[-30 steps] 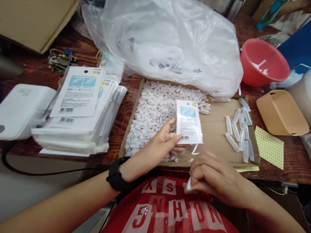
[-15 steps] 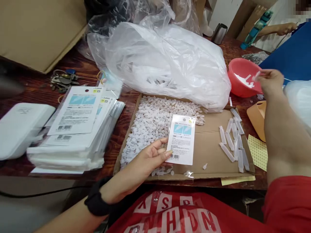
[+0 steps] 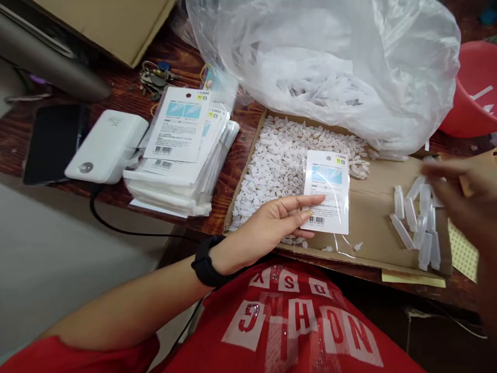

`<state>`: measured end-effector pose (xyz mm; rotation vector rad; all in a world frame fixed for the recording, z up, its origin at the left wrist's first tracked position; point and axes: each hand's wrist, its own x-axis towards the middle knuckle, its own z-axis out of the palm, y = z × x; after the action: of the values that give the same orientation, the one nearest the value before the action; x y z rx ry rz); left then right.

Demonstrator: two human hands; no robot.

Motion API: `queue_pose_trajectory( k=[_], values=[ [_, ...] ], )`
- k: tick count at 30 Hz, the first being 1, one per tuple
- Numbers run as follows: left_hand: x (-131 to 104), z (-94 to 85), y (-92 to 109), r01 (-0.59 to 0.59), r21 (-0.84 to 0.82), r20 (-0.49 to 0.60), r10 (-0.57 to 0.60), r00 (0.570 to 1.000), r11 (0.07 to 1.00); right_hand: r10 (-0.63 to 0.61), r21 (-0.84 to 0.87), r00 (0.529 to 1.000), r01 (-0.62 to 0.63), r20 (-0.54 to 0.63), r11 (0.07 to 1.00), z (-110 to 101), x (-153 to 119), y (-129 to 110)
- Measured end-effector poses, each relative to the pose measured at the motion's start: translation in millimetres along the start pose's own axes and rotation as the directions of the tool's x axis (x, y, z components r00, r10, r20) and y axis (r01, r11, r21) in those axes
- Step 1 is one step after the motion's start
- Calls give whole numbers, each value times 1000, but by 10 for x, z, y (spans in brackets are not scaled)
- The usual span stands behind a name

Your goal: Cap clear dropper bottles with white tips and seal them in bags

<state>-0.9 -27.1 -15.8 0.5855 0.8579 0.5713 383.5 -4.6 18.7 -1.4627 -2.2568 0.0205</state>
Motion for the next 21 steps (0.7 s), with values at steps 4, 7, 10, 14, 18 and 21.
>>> queue_pose_trajectory(
  k=[4, 7, 10, 14, 18, 21],
  values=[
    [3, 49, -22, 63, -33, 16, -63, 998, 997, -259, 89, 951, 247, 167, 965, 369, -443, -1009],
    [-10, 57, -45, 129, -27, 62, -127, 990, 991, -286, -19, 957, 287, 41, 958, 491, -590, -1264],
    [-53, 43, -67, 190, -21, 102, -187, 977, 982, -300, -53, 952, 297, -66, 953, 497, -647, -1252],
    [-125, 27, -95, 191, -57, 100, -185, 978, 980, -214, 155, 976, 216, -27, 964, 474, -645, -1223],
    [-147, 4, -121, 187, -47, 128, -180, 975, 981, -107, 283, 990, 77, 94, 956, 483, -633, -1273],
    [-144, -28, -135, 173, -21, 154, -168, 974, 985, -160, 174, 983, 143, 87, 974, 470, -651, -1382]
  ],
)
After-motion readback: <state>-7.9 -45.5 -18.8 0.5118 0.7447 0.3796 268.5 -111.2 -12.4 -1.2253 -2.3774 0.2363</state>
